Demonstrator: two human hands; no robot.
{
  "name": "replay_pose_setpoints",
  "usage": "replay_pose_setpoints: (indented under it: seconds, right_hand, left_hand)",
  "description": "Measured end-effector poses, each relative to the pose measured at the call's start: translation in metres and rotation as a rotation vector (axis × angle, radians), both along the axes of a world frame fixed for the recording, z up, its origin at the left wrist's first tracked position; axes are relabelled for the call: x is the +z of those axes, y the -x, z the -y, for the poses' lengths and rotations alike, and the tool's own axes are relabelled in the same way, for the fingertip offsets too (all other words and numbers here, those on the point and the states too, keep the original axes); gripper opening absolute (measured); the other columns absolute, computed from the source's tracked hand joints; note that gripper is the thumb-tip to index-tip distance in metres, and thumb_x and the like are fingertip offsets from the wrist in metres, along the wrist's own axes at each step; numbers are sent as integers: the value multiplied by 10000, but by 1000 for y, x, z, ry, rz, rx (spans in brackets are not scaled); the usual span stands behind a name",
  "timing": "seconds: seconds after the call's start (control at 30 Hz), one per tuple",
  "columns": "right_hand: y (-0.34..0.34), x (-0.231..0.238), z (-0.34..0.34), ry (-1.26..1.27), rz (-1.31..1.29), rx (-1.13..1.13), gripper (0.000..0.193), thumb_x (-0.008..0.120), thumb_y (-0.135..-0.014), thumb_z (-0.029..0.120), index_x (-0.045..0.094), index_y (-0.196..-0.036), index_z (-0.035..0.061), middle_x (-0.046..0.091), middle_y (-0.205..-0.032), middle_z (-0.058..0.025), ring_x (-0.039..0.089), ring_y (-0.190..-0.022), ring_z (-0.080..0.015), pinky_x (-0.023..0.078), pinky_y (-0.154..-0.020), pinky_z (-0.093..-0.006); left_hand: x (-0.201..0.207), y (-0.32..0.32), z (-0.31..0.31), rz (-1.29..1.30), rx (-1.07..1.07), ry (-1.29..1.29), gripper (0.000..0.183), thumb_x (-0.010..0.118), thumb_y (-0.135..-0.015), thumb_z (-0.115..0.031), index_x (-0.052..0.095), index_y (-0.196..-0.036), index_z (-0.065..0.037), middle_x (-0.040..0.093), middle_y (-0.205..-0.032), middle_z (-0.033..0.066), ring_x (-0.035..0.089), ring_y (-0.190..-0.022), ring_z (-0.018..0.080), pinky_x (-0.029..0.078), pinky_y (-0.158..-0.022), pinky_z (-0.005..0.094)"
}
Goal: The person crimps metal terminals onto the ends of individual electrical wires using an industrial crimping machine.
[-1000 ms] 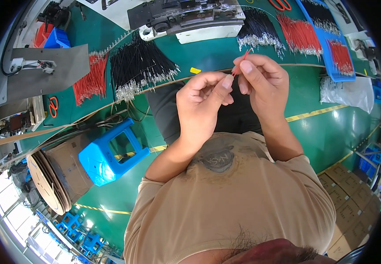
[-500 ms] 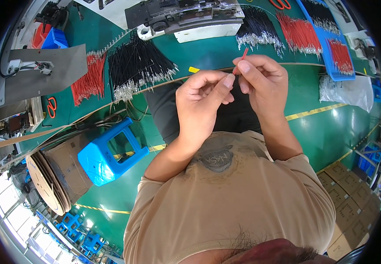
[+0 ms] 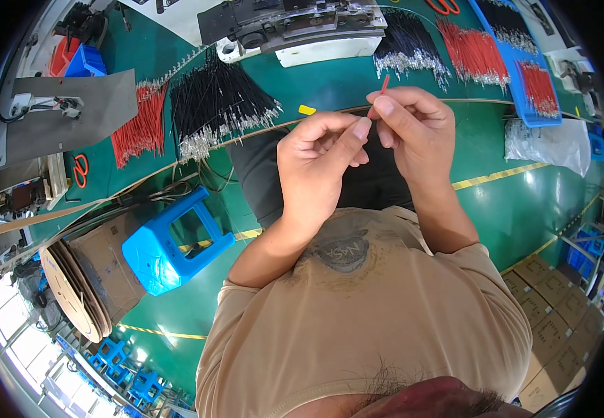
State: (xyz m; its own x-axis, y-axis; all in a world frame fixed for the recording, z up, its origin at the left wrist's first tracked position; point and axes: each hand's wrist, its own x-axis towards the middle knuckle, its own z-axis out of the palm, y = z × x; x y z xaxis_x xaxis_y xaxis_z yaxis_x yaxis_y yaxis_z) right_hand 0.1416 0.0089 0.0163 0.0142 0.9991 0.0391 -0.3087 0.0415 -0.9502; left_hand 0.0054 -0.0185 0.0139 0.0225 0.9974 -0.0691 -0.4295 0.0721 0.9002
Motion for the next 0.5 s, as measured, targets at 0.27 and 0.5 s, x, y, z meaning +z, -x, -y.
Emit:
replay_pose_setpoints:
  seconds: [0.27, 0.5]
  right_hand:
    - [2, 1, 3, -38, 55, -45, 79, 665, -825, 65, 676, -862, -4, 618, -666, -30, 488, -486, -43, 326, -419, -179]
    - [2, 2, 6, -58, 65, -36, 56, 665, -818, 48, 665, -832, -6, 584, -632, -9, 458, -475, -40, 317, -418, -180]
  left_hand:
    - [0, -2, 2, -6, 12, 3, 46, 640, -846, -15, 637, -877, 18, 647, -782, 51, 566, -600, 55, 458, -544, 175]
    - [-1, 3, 5, -34, -43, -24, 65, 627, -859, -31, 618, -898, 21, 635, -799, 42, 564, -637, 54, 449, -563, 173]
